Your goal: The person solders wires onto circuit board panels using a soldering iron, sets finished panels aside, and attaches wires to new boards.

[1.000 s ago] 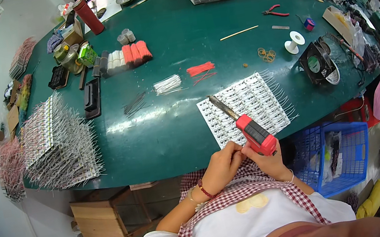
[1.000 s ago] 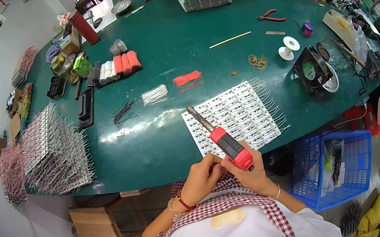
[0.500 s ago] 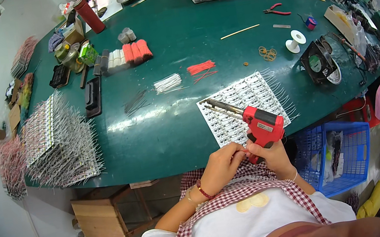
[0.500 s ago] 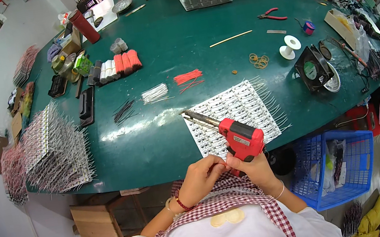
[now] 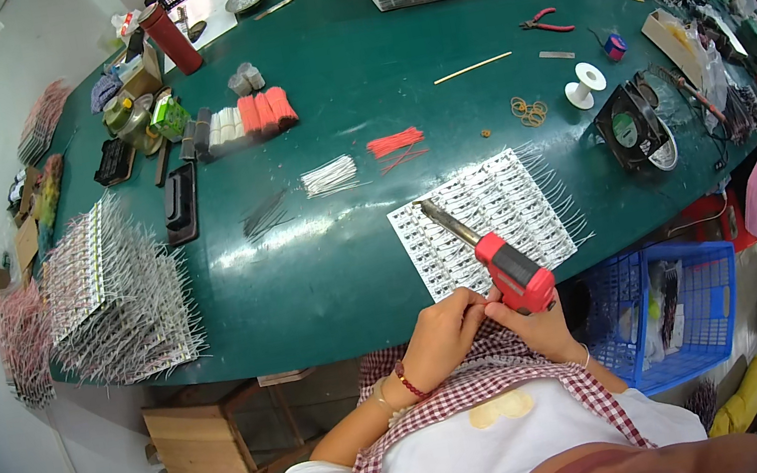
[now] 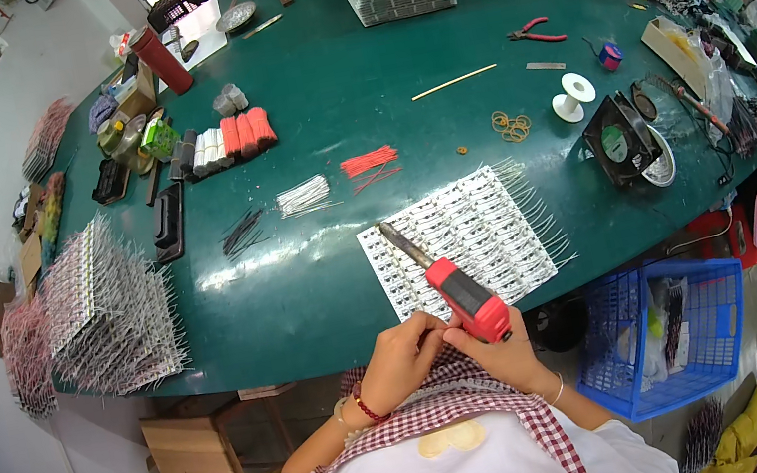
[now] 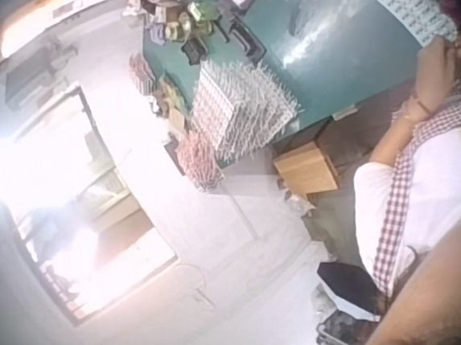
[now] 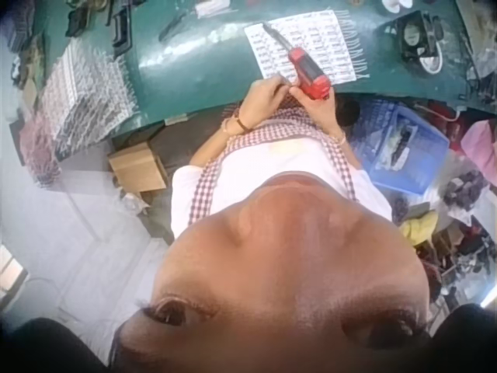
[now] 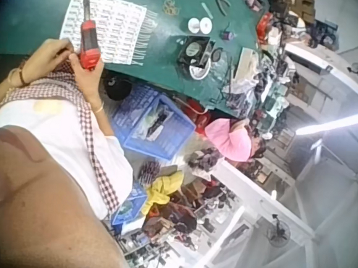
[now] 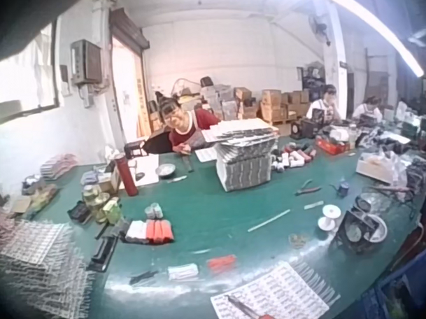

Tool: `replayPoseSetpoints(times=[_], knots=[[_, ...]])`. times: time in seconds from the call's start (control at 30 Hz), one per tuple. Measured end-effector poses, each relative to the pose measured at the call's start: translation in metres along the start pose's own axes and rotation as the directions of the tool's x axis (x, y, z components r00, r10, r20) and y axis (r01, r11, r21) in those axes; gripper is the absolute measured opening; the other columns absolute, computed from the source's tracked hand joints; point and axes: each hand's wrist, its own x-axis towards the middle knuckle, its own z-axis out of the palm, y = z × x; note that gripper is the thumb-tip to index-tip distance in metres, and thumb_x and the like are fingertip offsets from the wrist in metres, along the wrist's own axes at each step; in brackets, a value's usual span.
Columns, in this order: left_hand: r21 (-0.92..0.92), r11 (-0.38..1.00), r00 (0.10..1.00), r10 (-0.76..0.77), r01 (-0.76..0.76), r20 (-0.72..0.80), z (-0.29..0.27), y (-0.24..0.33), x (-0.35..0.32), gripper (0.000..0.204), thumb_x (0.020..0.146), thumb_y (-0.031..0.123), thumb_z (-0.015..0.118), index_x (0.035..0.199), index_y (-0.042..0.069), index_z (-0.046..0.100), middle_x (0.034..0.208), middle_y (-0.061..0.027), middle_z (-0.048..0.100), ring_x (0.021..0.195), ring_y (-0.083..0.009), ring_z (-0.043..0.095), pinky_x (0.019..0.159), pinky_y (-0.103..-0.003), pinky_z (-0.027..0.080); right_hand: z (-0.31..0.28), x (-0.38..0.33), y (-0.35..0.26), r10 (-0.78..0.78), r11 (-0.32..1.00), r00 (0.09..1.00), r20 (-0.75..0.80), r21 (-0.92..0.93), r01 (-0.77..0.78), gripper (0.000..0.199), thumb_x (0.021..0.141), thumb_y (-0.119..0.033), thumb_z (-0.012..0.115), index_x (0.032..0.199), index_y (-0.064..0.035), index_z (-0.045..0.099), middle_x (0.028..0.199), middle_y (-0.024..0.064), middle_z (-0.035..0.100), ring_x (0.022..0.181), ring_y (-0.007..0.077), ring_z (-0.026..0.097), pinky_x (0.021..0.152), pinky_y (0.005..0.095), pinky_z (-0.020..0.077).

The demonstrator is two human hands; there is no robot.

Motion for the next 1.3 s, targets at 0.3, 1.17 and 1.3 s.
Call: replayPoseSetpoints(times=[0.3,1.17,1.3], knots=[[-0.035,0.997,0.991,-0.069,0.074,0.118,-0.01,0.003,0.0,0.01,0.087,0.008,0.062,0.089,-0.001,0.063,0.075,-0.0135,0.069,0.066,-0.0242,0.069,0.06,-0.03,0.053,-0.009,0.003,0.007,-0.071,0.985,0.996,0.059,-0.154,0.079,0.021,0.079,-0.003,0.073,0.096,-0.0032,0.06,0.084,-0.0003,0.06,0.077,0.0052,0.057,0.069,0.0202,0.0485],[0.514,0.839,0.968,0.054,-0.176,0.243,-0.043,-0.017,0.008,0.012,0.08,0.01,0.065,0.082,0.0,0.059,0.128,-0.0214,0.05,0.125,-0.035,0.044,0.106,-0.048,0.032,-0.07,0.027,0.029,-0.088,0.943,0.979,-0.183,0.301,0.141,0.032,0.087,-0.015,0.064,0.111,0.0024,0.052,0.101,0.0151,0.059,0.098,0.0256,0.06,0.093,0.0494,0.0493],[0.469,0.883,0.998,-0.036,0.013,0.042,-0.079,-0.03,0.035,0.003,0.08,0.006,0.065,0.082,0.004,0.063,0.091,-0.0107,0.06,0.089,-0.0298,0.059,0.079,-0.039,0.048,-0.071,0.023,0.009,-0.091,0.95,0.984,-0.152,0.284,0.132,0.04,0.091,-0.027,0.062,0.115,0.003,0.05,0.098,0.0162,0.059,0.092,0.0235,0.061,0.089,0.0457,0.0516]])
